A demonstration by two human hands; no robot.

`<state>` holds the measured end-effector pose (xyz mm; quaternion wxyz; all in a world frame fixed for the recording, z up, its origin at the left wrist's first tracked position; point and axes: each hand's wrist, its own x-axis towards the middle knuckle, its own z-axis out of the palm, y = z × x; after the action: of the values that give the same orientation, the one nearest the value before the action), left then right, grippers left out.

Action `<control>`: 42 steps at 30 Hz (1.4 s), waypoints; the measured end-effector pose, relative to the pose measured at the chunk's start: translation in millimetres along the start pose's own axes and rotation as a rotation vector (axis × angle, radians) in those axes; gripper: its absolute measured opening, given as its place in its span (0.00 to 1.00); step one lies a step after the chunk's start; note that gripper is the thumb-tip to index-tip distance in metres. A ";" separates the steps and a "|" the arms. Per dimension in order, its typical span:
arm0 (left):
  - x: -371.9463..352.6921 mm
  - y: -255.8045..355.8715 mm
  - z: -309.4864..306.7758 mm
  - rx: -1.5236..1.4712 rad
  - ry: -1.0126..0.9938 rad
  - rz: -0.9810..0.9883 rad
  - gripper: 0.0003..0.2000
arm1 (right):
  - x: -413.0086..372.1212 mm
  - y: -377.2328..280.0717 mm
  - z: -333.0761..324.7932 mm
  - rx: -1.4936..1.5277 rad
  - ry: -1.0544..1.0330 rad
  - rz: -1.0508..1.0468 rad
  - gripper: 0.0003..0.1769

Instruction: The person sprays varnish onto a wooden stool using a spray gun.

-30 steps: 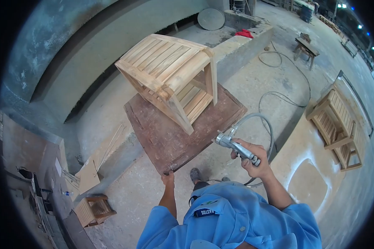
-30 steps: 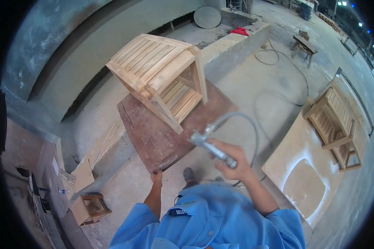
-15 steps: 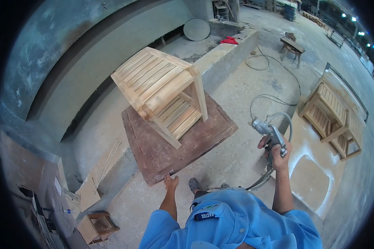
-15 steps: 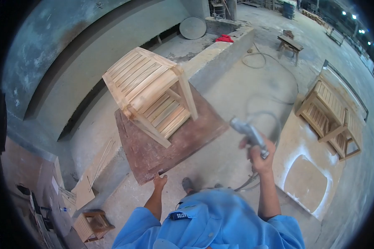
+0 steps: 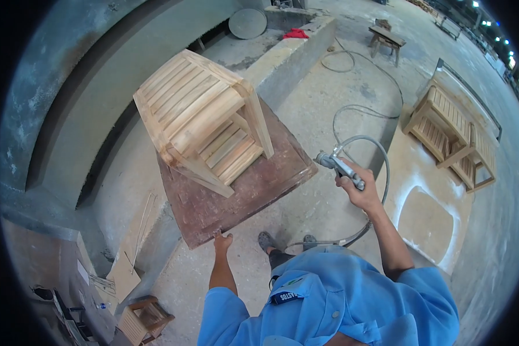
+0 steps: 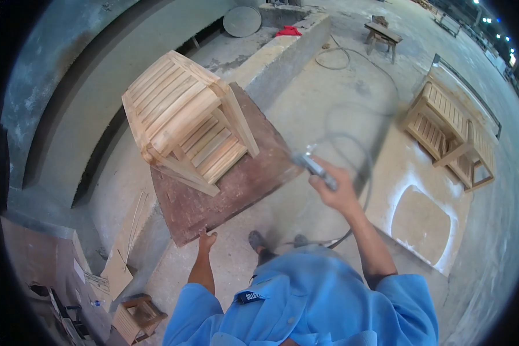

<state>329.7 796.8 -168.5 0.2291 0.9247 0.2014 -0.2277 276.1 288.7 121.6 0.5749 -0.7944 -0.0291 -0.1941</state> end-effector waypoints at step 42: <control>-249.4 -124.8 209.6 -0.705 -0.080 -0.733 0.25 | 12.6 66.0 104.4 -0.090 -0.605 -0.129 0.24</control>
<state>-2.1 723.5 -247.8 0.4398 0.6504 0.5681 -0.2465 334.2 360.8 38.8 0.4907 -0.8373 -0.2406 0.0139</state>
